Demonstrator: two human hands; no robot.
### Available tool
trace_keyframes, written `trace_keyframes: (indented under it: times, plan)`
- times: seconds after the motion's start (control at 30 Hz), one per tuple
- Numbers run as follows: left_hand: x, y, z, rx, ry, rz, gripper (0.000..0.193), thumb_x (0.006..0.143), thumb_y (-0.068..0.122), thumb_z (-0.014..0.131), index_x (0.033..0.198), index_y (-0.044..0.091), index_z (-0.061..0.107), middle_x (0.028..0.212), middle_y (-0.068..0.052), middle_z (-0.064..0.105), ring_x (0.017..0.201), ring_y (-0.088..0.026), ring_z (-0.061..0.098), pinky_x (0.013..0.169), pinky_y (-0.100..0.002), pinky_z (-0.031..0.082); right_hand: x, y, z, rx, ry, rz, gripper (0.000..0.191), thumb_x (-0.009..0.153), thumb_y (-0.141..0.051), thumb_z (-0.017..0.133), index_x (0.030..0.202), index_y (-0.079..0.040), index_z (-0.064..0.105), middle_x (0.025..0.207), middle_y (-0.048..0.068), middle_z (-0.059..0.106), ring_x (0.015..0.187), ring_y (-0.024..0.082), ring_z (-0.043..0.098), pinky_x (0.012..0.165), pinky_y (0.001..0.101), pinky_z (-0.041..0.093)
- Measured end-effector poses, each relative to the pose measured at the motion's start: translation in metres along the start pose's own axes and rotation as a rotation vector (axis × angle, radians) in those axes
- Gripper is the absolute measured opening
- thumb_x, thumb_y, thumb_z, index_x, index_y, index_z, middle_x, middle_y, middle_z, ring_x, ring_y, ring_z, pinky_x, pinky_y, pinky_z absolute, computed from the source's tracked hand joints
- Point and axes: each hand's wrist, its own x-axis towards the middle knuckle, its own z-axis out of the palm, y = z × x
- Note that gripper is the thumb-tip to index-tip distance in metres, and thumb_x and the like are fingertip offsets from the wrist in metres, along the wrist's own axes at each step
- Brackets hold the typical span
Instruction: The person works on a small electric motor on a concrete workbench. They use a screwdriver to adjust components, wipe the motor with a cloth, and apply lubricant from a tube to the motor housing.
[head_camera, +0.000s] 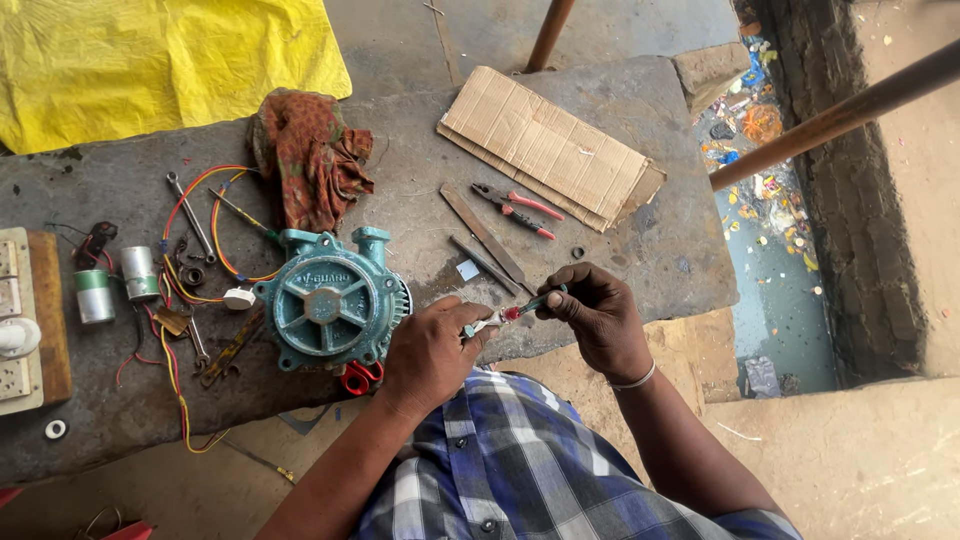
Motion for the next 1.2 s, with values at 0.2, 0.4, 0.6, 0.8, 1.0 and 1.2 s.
trace_keyframes:
  times: [0.2, 0.4, 0.6, 0.8, 1.0, 1.2]
  plan:
    - [-0.002, -0.002, -0.003, -0.021, 0.032, 0.022, 0.029, 0.087, 0.027, 0.077, 0.109, 0.008, 0.076, 0.097, -0.011, 0.074, 0.082, -0.029, 0.076, 0.068, -0.039, 0.059, 0.000, 0.000, 0.003, -0.096, -0.037, -0.028, 0.020, 0.093, -0.008, 0.076, 0.109, 0.001, 0.069, 0.102, 0.012, 0.075, 0.089, 0.019, 0.072, 0.081, 0.0330, 0.062]
    - [-0.002, -0.001, -0.004, -0.009, 0.061, 0.061, 0.029, 0.087, 0.027, 0.079, 0.108, 0.007, 0.076, 0.100, -0.011, 0.075, 0.082, -0.028, 0.076, 0.069, -0.039, 0.060, -0.005, -0.015, 0.009, -0.254, -0.107, -0.171, 0.025, 0.095, 0.006, 0.071, 0.116, -0.005, 0.061, 0.110, 0.007, 0.070, 0.107, 0.015, 0.069, 0.096, 0.0313, 0.060]
    - [0.001, 0.002, -0.005, -0.003, 0.010, 0.026, 0.031, 0.088, 0.029, 0.078, 0.110, 0.007, 0.075, 0.099, -0.012, 0.074, 0.081, -0.027, 0.076, 0.068, -0.038, 0.060, -0.009, -0.028, 0.018, -0.394, -0.146, -0.257, 0.027, 0.096, 0.006, 0.068, 0.119, -0.003, 0.059, 0.113, 0.007, 0.069, 0.111, 0.015, 0.069, 0.099, 0.0309, 0.059]
    - [0.002, 0.004, -0.004, 0.019, 0.025, 0.048, 0.031, 0.089, 0.028, 0.077, 0.112, 0.008, 0.075, 0.098, -0.013, 0.074, 0.079, -0.026, 0.076, 0.068, -0.037, 0.060, -0.011, -0.036, 0.015, -0.763, -0.080, -0.334, 0.021, 0.093, -0.001, 0.074, 0.112, -0.002, 0.067, 0.105, 0.009, 0.077, 0.099, 0.015, 0.077, 0.084, 0.0288, 0.064]
    - [0.003, 0.007, -0.003, 0.036, 0.000, 0.091, 0.030, 0.086, 0.028, 0.078, 0.109, 0.008, 0.076, 0.097, -0.011, 0.074, 0.080, -0.028, 0.076, 0.065, -0.039, 0.059, -0.012, -0.034, 0.015, -1.021, 0.071, -0.306, 0.017, 0.091, -0.009, 0.081, 0.105, -0.006, 0.072, 0.087, 0.007, 0.078, 0.077, 0.012, 0.076, 0.066, 0.0266, 0.058]
    - [0.003, 0.006, -0.014, -0.018, 0.014, 0.102, 0.028, 0.087, 0.026, 0.078, 0.109, 0.007, 0.075, 0.096, -0.012, 0.074, 0.080, -0.028, 0.076, 0.066, -0.038, 0.060, -0.015, -0.042, 0.024, -0.800, -0.038, -0.421, 0.028, 0.090, 0.002, 0.076, 0.114, -0.003, 0.061, 0.102, 0.009, 0.071, 0.096, 0.015, 0.071, 0.084, 0.0284, 0.060]
